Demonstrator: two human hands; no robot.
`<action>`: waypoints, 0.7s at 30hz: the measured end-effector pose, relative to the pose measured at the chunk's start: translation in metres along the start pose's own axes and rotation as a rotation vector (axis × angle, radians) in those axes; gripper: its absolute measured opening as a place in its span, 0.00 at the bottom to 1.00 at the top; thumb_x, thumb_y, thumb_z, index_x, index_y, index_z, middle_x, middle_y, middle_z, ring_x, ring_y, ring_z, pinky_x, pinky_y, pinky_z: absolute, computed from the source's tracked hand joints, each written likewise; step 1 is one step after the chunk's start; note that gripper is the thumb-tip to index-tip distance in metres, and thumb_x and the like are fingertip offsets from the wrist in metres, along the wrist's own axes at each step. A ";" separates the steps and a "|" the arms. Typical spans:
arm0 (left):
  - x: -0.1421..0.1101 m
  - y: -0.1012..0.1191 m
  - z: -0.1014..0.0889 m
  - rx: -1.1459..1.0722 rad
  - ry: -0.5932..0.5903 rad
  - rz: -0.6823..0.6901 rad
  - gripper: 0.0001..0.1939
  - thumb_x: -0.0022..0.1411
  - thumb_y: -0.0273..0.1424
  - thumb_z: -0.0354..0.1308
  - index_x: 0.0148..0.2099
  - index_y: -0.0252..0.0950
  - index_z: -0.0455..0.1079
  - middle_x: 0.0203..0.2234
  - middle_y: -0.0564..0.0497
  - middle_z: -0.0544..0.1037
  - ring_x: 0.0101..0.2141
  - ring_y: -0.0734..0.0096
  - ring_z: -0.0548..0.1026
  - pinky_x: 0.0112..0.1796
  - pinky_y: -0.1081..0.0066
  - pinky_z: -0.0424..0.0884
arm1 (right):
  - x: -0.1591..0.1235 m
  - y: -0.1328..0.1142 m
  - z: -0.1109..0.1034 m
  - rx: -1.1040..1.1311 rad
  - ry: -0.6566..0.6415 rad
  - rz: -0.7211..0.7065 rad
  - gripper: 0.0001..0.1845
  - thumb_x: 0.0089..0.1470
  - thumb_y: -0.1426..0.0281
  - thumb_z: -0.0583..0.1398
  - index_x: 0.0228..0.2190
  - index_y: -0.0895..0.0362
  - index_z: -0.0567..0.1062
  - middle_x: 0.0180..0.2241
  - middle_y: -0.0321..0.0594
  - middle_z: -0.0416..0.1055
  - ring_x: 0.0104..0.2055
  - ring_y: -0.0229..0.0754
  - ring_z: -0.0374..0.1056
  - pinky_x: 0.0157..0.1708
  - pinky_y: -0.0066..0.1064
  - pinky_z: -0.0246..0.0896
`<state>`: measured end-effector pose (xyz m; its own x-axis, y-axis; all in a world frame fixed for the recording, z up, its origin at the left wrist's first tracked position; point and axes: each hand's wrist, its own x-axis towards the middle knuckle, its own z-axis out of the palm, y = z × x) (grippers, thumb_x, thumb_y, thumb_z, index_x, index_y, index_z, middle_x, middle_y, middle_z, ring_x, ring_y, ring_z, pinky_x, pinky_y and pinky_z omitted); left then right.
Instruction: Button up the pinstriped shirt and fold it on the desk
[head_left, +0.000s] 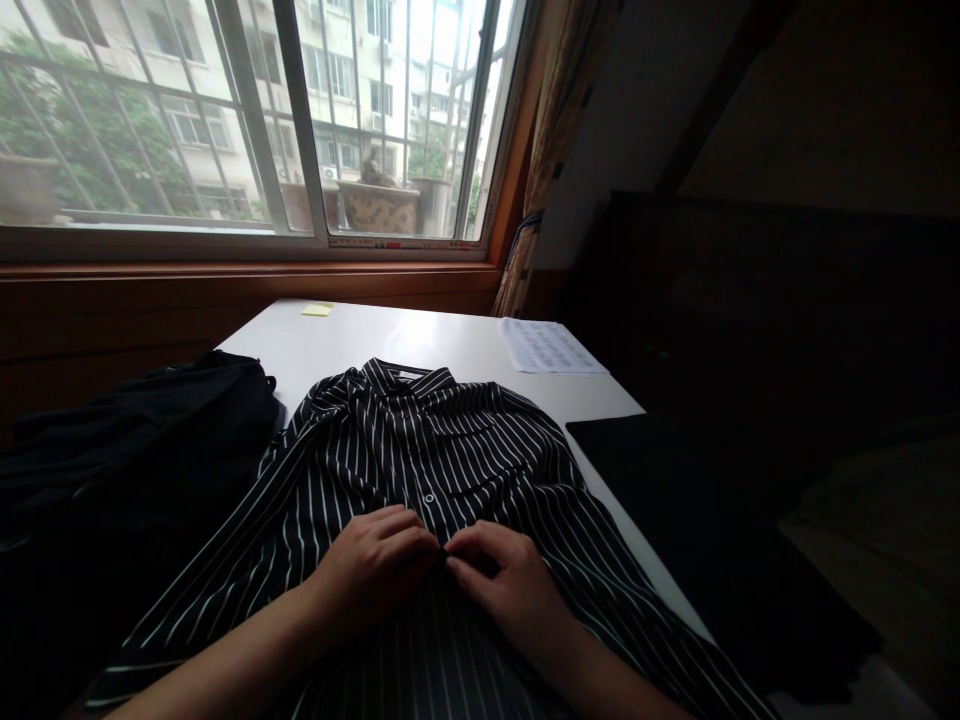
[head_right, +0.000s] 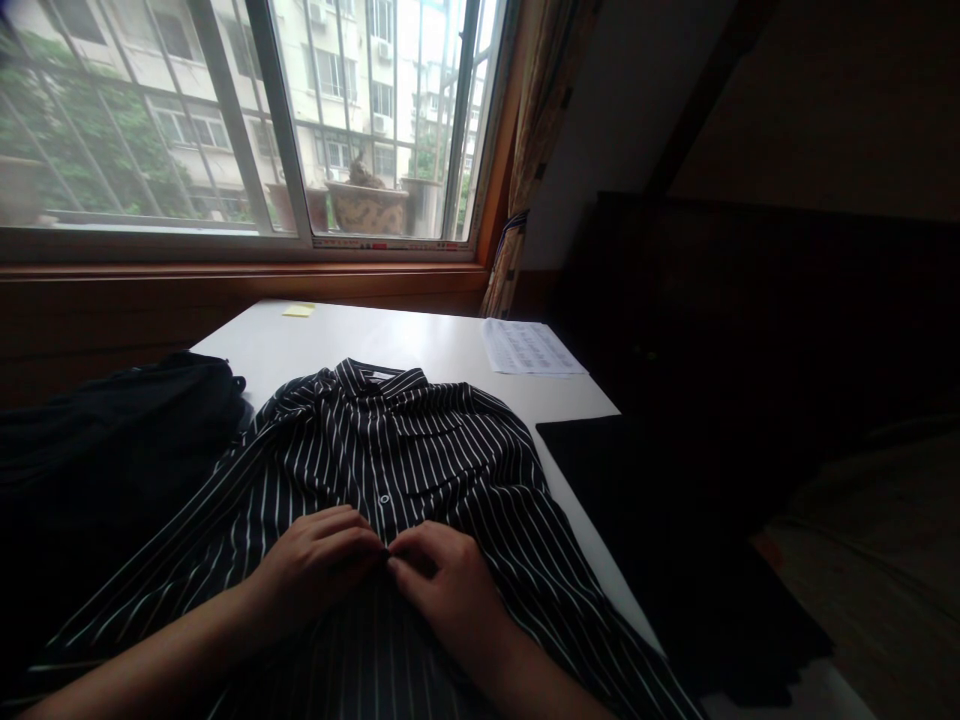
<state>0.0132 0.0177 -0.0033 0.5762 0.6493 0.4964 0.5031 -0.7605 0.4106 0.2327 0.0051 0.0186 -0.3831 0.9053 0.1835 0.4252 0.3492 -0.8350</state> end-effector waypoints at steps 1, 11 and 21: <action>0.000 0.000 0.000 -0.002 0.000 -0.001 0.05 0.68 0.26 0.55 0.43 0.38 0.71 0.32 0.52 0.76 0.32 0.70 0.73 0.33 0.71 0.68 | 0.000 0.000 0.000 0.002 -0.002 0.002 0.05 0.54 0.74 0.65 0.35 0.54 0.79 0.31 0.33 0.75 0.32 0.37 0.70 0.35 0.27 0.63; 0.000 0.003 0.000 -0.005 0.000 -0.003 0.04 0.68 0.26 0.55 0.42 0.38 0.71 0.31 0.52 0.76 0.31 0.71 0.73 0.32 0.71 0.67 | -0.001 -0.003 0.000 0.013 -0.014 0.000 0.04 0.55 0.74 0.65 0.34 0.55 0.80 0.31 0.34 0.76 0.32 0.37 0.71 0.35 0.27 0.63; 0.001 0.004 -0.001 -0.008 0.002 0.009 0.05 0.70 0.28 0.54 0.41 0.38 0.71 0.31 0.52 0.76 0.30 0.72 0.73 0.31 0.72 0.67 | 0.000 -0.007 -0.001 0.009 0.003 -0.004 0.05 0.54 0.76 0.64 0.32 0.54 0.80 0.29 0.33 0.75 0.31 0.37 0.69 0.33 0.26 0.62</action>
<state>0.0147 0.0152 -0.0009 0.5796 0.6425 0.5012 0.4931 -0.7662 0.4120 0.2304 0.0033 0.0246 -0.3824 0.9045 0.1885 0.4164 0.3509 -0.8387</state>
